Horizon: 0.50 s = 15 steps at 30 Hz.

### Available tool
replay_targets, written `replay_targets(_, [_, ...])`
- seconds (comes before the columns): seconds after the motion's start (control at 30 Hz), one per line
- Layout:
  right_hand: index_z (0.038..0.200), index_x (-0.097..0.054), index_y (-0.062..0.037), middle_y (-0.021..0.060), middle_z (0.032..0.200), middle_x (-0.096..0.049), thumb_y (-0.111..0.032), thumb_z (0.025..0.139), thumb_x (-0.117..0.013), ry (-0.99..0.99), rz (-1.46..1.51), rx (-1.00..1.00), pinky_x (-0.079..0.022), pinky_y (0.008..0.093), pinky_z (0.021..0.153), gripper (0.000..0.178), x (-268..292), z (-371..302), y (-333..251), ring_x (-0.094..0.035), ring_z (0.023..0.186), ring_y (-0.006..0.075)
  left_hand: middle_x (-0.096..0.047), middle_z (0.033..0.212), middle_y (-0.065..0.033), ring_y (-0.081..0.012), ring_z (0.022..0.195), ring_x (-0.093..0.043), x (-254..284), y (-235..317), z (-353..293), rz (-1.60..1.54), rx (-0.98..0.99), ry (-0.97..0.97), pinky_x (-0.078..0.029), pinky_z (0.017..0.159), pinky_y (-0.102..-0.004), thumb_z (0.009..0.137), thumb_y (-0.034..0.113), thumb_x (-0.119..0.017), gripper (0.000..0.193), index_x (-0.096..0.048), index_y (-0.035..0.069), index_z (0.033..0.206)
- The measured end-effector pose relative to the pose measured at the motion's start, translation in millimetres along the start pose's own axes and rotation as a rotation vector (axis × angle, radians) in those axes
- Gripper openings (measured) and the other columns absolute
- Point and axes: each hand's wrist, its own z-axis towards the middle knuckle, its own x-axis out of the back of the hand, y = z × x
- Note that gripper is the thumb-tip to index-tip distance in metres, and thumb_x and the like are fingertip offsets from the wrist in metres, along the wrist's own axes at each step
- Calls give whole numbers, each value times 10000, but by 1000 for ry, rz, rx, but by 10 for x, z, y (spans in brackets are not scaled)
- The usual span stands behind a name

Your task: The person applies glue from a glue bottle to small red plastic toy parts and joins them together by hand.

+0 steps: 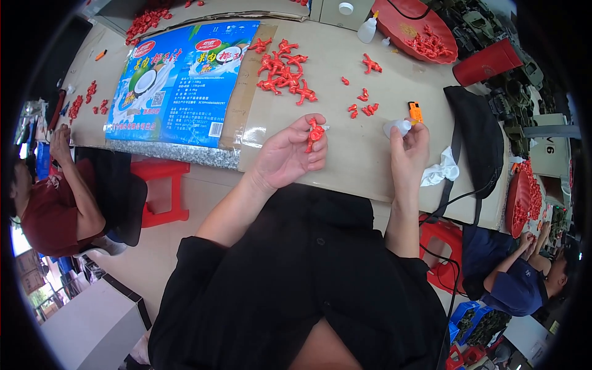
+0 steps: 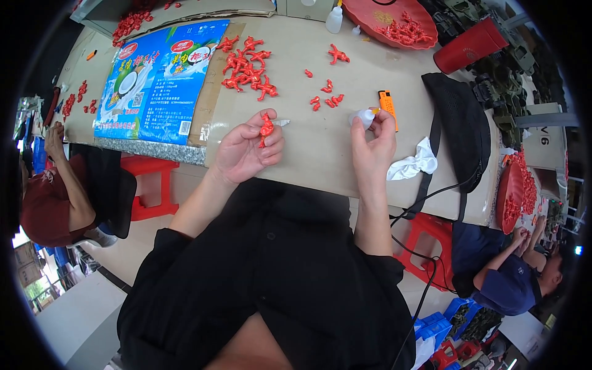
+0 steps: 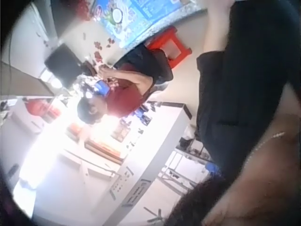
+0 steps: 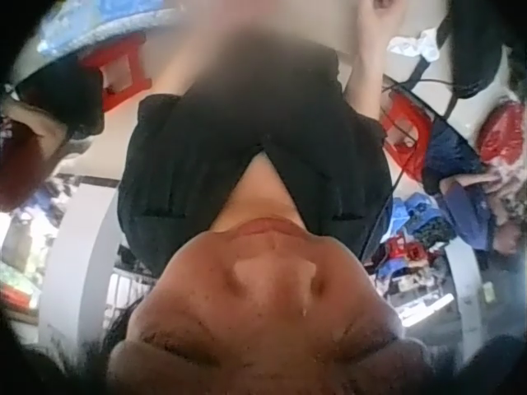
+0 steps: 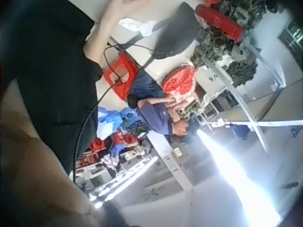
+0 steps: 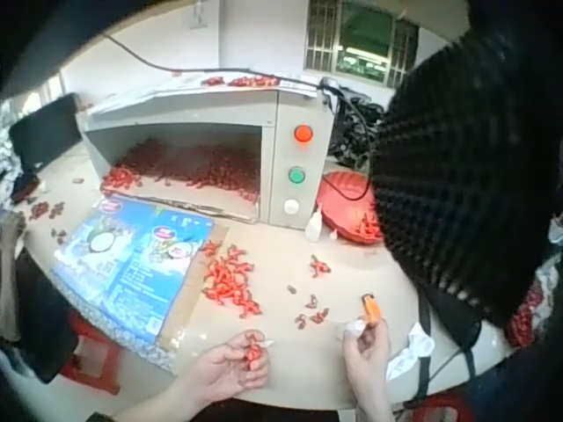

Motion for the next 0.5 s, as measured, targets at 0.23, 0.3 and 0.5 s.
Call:
replay_targets(0.23, [1003, -426, 44, 107, 956, -518, -46, 745, -591, -3, 10, 17, -414, 264, 788, 320, 23, -23, 67, -534, 858, 150, -521, 773, -70, -147, 682, -479, -67, -49, -6, 214, -52, 31, -361, 573, -267, 790, 122, -521, 216, -428, 86, 982])
replay_targets(0.3, [1018, -423, 45, 105, 954, -516, -44, 743, -593, 25, -56, 51, -415, 259, 778, 336, 27, -43, 23, -533, 853, 148, -536, 812, -86, -138, 677, -482, -41, -64, -11, 265, -63, 28, -366, 573, -258, 798, 113, -524, 203, -432, 88, 976])
replay_targets(0.5, [988, -461, 58, 88, 846, -530, -29, 746, -589, 121, -42, 81, -440, 237, 640, 287, 113, -289, -321, -546, 733, 140, -558, 913, -139, -105, 630, -485, -64, -45, -84, 386, -107, 42, -368, 528, -208, 810, 79, -528, 169, -427, 86, 945])
